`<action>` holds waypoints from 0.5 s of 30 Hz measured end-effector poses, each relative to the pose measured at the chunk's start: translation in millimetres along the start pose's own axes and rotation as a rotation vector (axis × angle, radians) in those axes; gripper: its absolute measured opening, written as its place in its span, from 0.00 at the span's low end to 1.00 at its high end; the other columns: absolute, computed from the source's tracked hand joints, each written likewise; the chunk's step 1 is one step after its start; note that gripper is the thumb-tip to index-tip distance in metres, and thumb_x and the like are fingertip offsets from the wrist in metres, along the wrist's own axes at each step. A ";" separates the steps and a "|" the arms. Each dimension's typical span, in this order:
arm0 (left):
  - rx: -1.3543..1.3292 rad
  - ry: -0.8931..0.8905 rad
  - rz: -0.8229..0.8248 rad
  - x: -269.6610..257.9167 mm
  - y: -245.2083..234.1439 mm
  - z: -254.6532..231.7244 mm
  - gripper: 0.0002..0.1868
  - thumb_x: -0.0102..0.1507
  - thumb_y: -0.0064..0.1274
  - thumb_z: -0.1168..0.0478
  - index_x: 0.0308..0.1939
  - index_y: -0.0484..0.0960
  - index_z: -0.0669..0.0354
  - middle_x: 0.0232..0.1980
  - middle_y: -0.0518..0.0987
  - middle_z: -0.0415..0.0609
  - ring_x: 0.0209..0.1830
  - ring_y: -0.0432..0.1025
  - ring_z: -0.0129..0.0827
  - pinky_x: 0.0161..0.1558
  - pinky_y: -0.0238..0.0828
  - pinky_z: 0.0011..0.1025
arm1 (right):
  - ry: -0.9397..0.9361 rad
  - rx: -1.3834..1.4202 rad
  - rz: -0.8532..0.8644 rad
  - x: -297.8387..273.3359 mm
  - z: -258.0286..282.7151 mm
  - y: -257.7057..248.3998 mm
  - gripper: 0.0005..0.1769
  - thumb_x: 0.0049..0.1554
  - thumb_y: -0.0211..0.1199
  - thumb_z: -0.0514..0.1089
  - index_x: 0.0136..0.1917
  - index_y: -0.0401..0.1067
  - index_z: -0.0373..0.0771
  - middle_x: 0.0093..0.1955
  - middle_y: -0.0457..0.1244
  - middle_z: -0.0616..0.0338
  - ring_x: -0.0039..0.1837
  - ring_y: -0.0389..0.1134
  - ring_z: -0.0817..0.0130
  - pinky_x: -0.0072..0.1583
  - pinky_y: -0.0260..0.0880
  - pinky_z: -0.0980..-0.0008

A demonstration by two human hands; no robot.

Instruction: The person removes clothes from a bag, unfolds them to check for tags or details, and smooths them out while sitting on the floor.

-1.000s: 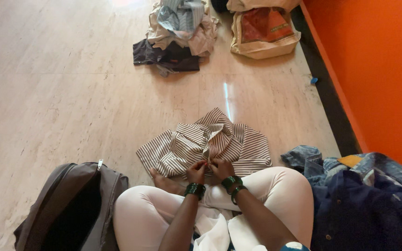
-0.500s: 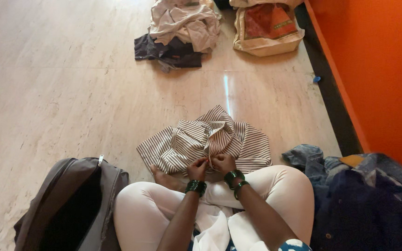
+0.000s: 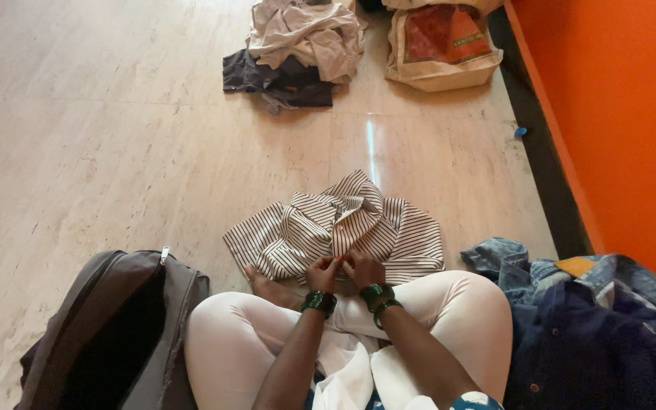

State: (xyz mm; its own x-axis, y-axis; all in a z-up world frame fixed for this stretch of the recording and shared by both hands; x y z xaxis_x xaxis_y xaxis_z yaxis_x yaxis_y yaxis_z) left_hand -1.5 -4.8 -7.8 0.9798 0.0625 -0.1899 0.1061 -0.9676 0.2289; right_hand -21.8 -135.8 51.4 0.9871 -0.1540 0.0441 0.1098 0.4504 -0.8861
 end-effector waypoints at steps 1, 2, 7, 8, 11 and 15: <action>-0.012 0.027 -0.023 0.7 1.1 -0.2 0.08 0.61 0.65 0.65 0.39 0.86 0.69 0.35 0.86 0.47 0.31 0.76 0.25 0.36 0.74 0.24 | -0.005 0.014 -0.025 -2.0 0.6 0.0 0.13 0.54 0.67 0.58 0.44 0.77 0.49 0.41 0.71 0.59 0.46 0.73 0.57 0.46 0.73 0.55; -0.023 0.053 -0.046 0.7 1.3 0.6 0.08 0.61 0.64 0.66 0.40 0.85 0.68 0.35 0.85 0.47 0.30 0.76 0.24 0.34 0.72 0.24 | -0.011 0.027 -0.050 -3.4 1.6 -0.4 0.12 0.54 0.66 0.57 0.44 0.77 0.50 0.41 0.71 0.59 0.46 0.73 0.57 0.46 0.72 0.55; -0.043 0.093 -0.039 4.4 1.2 10.0 0.05 0.62 0.62 0.68 0.40 0.82 0.65 0.37 0.84 0.45 0.34 0.78 0.23 0.37 0.76 0.22 | -0.037 0.106 -0.121 -3.8 5.8 -8.0 0.12 0.56 0.65 0.57 0.44 0.77 0.48 0.41 0.70 0.60 0.45 0.72 0.58 0.45 0.72 0.56; -0.203 0.088 -0.022 7.8 3.7 11.5 0.05 0.62 0.61 0.70 0.40 0.80 0.66 0.36 0.83 0.45 0.34 0.77 0.24 0.37 0.76 0.23 | -0.045 0.101 -0.148 -4.9 7.2 -9.1 0.12 0.56 0.65 0.57 0.44 0.77 0.48 0.40 0.70 0.59 0.45 0.72 0.57 0.45 0.71 0.56; -0.358 -0.033 0.016 14.6 5.1 14.4 0.05 0.63 0.60 0.70 0.40 0.79 0.64 0.35 0.83 0.46 0.32 0.77 0.27 0.35 0.76 0.24 | -0.150 0.163 -0.299 -8.3 14.9 -10.9 0.13 0.58 0.65 0.57 0.44 0.76 0.46 0.42 0.70 0.59 0.46 0.72 0.57 0.45 0.71 0.56; -0.456 -0.045 0.046 10.9 3.8 15.2 0.05 0.63 0.58 0.68 0.42 0.79 0.61 0.36 0.82 0.43 0.32 0.76 0.25 0.33 0.77 0.26 | -0.021 0.326 -0.245 -6.3 13.1 -9.3 0.14 0.57 0.65 0.56 0.47 0.78 0.45 0.43 0.71 0.58 0.44 0.72 0.60 0.46 0.72 0.61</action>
State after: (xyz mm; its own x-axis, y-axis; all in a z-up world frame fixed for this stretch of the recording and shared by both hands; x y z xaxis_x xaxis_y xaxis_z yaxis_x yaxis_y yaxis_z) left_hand 7.0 -11.5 -23.4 0.9781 0.0013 -0.2081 0.1358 -0.7618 0.6334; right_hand -27.5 -127.6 65.4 0.9289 -0.2748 0.2484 0.3701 0.6583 -0.6555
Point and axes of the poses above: each hand's wrist, its own x-axis towards the middle knuckle, its own y-axis out of the palm, z = x × y, the point moved 1 cm from there along x, towards the middle knuckle
